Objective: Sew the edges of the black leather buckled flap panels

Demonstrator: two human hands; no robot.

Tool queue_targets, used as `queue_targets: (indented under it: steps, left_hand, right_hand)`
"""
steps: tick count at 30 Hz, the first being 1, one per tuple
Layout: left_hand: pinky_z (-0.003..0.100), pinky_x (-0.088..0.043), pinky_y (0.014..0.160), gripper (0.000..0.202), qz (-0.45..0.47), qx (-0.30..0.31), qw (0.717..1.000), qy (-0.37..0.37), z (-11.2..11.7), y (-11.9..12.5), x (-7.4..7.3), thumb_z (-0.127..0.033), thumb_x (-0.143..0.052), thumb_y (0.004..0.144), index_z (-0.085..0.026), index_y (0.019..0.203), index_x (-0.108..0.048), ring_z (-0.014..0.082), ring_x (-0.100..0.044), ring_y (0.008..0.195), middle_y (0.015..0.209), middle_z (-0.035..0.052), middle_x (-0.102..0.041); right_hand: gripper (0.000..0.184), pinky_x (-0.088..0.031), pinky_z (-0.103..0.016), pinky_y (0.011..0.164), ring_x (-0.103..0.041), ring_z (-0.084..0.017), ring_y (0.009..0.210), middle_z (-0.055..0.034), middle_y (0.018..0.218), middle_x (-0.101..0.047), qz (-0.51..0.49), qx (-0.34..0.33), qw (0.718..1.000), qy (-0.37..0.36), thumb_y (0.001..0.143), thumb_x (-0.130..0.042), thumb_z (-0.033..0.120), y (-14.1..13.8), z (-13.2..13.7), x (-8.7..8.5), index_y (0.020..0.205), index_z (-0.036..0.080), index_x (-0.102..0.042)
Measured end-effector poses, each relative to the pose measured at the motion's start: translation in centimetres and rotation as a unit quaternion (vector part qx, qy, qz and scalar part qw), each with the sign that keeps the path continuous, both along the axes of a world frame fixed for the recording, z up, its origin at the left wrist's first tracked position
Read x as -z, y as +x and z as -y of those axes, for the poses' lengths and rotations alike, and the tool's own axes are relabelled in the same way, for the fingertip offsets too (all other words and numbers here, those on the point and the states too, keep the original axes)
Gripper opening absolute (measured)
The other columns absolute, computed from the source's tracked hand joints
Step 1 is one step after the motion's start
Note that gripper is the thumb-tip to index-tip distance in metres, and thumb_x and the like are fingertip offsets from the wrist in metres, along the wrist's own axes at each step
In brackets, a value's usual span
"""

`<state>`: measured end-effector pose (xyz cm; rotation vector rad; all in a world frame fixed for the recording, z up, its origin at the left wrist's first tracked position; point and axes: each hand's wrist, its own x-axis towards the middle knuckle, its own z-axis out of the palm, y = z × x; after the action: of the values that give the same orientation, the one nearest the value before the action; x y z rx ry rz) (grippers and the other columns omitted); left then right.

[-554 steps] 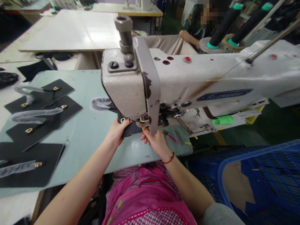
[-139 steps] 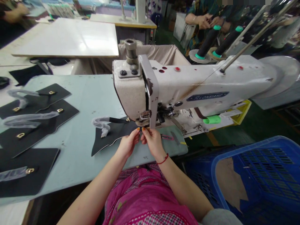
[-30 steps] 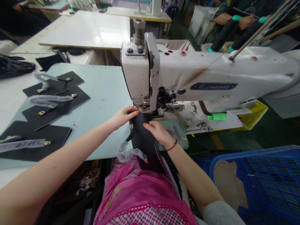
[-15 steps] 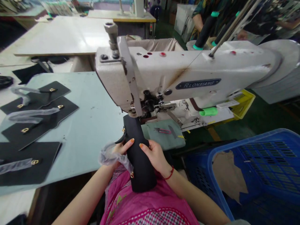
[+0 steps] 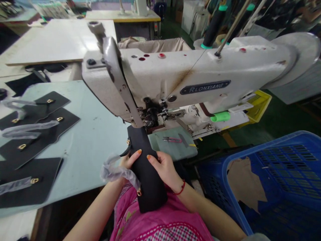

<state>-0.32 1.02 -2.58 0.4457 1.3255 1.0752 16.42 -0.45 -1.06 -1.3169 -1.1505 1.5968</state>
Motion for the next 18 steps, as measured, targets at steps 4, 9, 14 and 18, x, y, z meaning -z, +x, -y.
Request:
queue_targets:
  steps: [4, 9, 14, 18]
  left_hand:
    - [0.033, -0.061, 0.061, 0.054, 0.051, -0.016, 0.996, -0.069, 0.5, 1.5, -2.6, -0.031, -0.086, 0.058, -0.021, 0.106, -0.065, 0.0262, -0.072, 0.071, 0.091, 0.0084, -0.076]
    - [0.031, -0.061, 0.061, 0.045, 0.083, -0.027, 0.992, -0.088, 0.6, 2.0, -2.7, -0.031, -0.082, 0.065, -0.020, 0.105, -0.065, 0.0212, -0.070, 0.059, 0.083, 0.0053, -0.076]
    - [0.033, -0.062, 0.062, 0.043, 0.102, -0.021, 0.990, -0.090, 0.0, 1.7, -2.5, -0.028, -0.078, 0.070, -0.019, 0.110, -0.065, 0.0235, -0.072, 0.063, 0.091, 0.0087, -0.077]
    - [0.032, -0.062, 0.066, 0.044, 0.105, -0.025, 0.991, -0.076, -1.0, 1.4, -3.0, -0.022, -0.076, 0.071, -0.018, 0.113, -0.065, 0.0254, -0.074, 0.075, 0.102, 0.0100, -0.076]
  right_hand:
    - [0.038, -0.040, -0.021, 0.054, -0.051, -0.012, 0.063, -0.0023, 0.072, -0.059, -0.014, 0.001, 1.000, -0.008, 0.084, -0.061, 0.051, 0.0, 0.0, -0.6, 0.080, 0.013, -0.065]
    - [0.038, -0.041, -0.021, 0.055, -0.052, -0.013, 0.064, -0.0025, 0.073, -0.061, -0.007, 0.002, 1.000, -0.009, 0.084, -0.062, 0.051, 0.1, -0.1, -0.9, 0.080, 0.013, -0.065]
    - [0.037, -0.039, -0.021, 0.052, -0.051, -0.013, 0.062, -0.0022, 0.070, -0.060, 0.007, 0.008, 1.000, -0.008, 0.083, -0.063, 0.050, -0.3, -0.9, -1.0, 0.076, 0.014, -0.063]
    - [0.038, -0.039, -0.021, 0.051, -0.051, -0.013, 0.060, -0.0023, 0.068, -0.060, 0.019, 0.006, 1.000, -0.004, 0.083, -0.062, 0.051, -0.7, -1.9, -0.9, 0.077, 0.014, -0.064]
